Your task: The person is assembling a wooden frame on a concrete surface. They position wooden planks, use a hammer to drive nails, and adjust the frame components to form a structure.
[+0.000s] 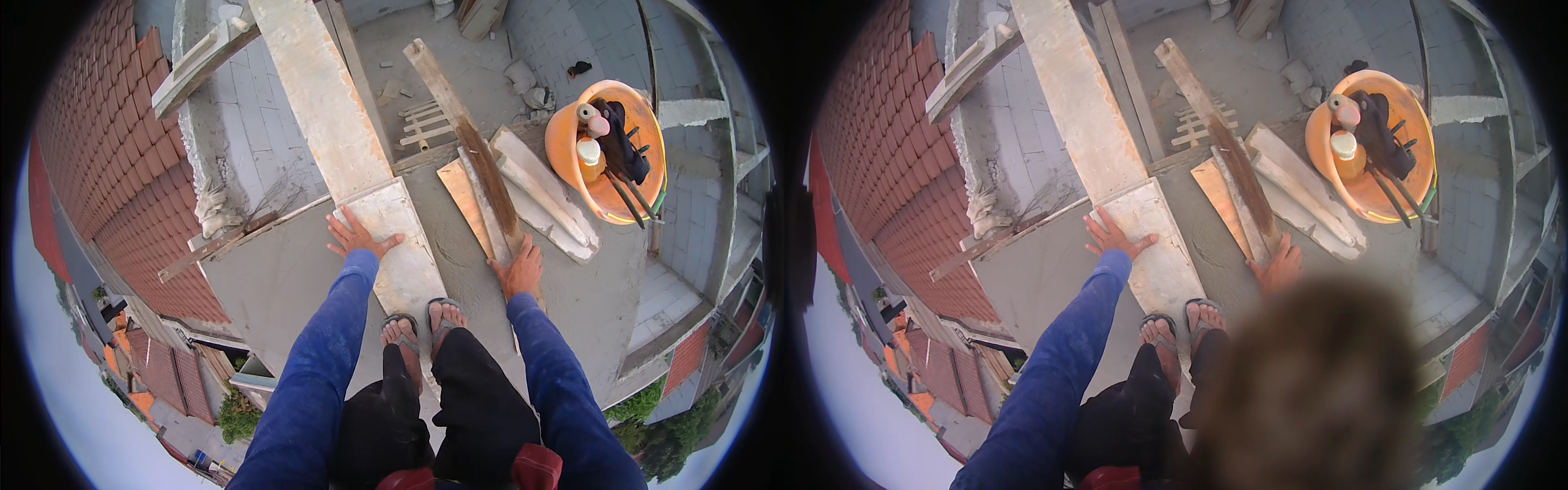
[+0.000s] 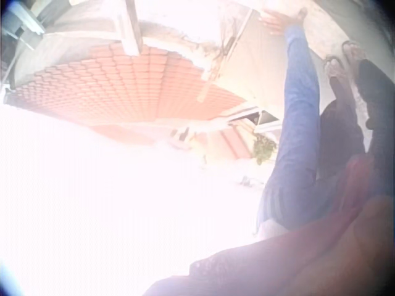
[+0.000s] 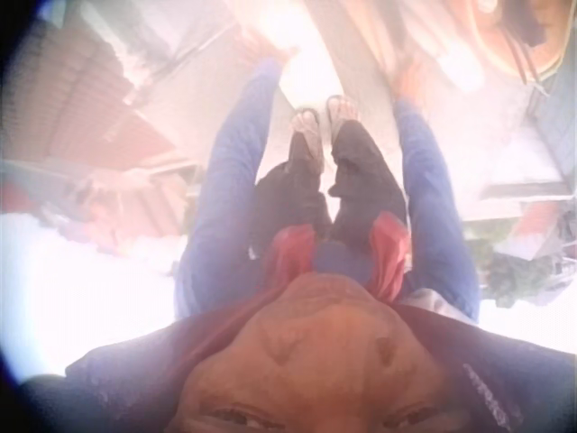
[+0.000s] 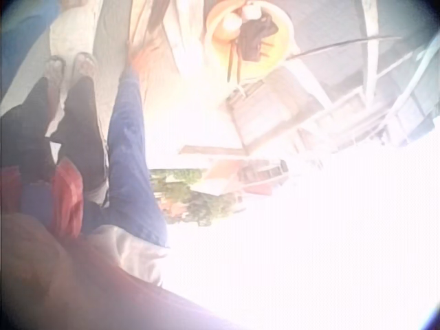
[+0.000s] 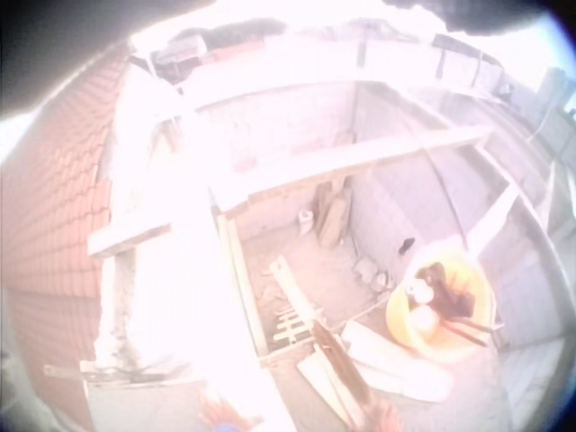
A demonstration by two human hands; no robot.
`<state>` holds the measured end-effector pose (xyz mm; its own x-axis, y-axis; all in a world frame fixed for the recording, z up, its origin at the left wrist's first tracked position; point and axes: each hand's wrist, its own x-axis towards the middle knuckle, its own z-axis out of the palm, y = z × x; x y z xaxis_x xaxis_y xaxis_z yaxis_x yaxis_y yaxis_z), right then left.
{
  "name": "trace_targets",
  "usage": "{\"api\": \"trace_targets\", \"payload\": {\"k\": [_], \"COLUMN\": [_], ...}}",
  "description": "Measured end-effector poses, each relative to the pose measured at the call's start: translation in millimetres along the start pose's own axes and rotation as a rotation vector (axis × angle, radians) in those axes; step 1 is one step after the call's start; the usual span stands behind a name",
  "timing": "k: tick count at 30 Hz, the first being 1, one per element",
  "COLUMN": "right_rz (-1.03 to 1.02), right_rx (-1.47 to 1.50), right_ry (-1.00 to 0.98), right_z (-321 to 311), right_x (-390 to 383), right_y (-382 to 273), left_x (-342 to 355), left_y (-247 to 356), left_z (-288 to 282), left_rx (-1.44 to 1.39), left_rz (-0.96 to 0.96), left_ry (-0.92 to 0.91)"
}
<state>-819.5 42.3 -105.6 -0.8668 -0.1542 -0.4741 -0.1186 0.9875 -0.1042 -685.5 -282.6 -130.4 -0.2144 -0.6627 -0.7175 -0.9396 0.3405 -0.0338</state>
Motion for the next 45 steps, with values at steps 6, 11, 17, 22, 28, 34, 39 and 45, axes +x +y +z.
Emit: {"api": "trace_targets", "payload": {"k": [6, 11, 17, 22, 28, 34, 39, 45], "right_rz": [-0.006, 0.001, -0.019, -0.098, -0.114, -0.089, -0.201, -0.404], "right_rx": [0.054, 0.078, 0.061, -0.039, -0.026, 0.001, 0.156, 0.31], "right_ry": [-0.016, -0.054, -0.013, 0.008, 0.002, 0.018, -0.015, -0.004], "right_z": [0, 0, 2, 1, -6, -12, -24, -8], "right_x": [5, 6, 7, -1, 1, 4, 3, 5], "right_y": [3, 5, 12, 21, 13, 17, 35, 63], "left_x": [15, 15, 16, 17, 24, 20, 26, 40], "left_y": [-6, -7, -8, -13, -19, -13, -14, -15], "left_z": [11, 14, 18, 24, 27, 19, 30, 35], "left_rx": [-0.115, -0.044, -0.016, -0.06, -0.033, -0.046, -0.063, -0.064], "left_rz": [0.001, -0.016, -0.025, 0.007, -0.007, -0.003, -0.001, 0.001], "left_ry": [0.074, 0.076, 0.079, 0.101, 0.152, 0.139, 0.179, 0.229]}}
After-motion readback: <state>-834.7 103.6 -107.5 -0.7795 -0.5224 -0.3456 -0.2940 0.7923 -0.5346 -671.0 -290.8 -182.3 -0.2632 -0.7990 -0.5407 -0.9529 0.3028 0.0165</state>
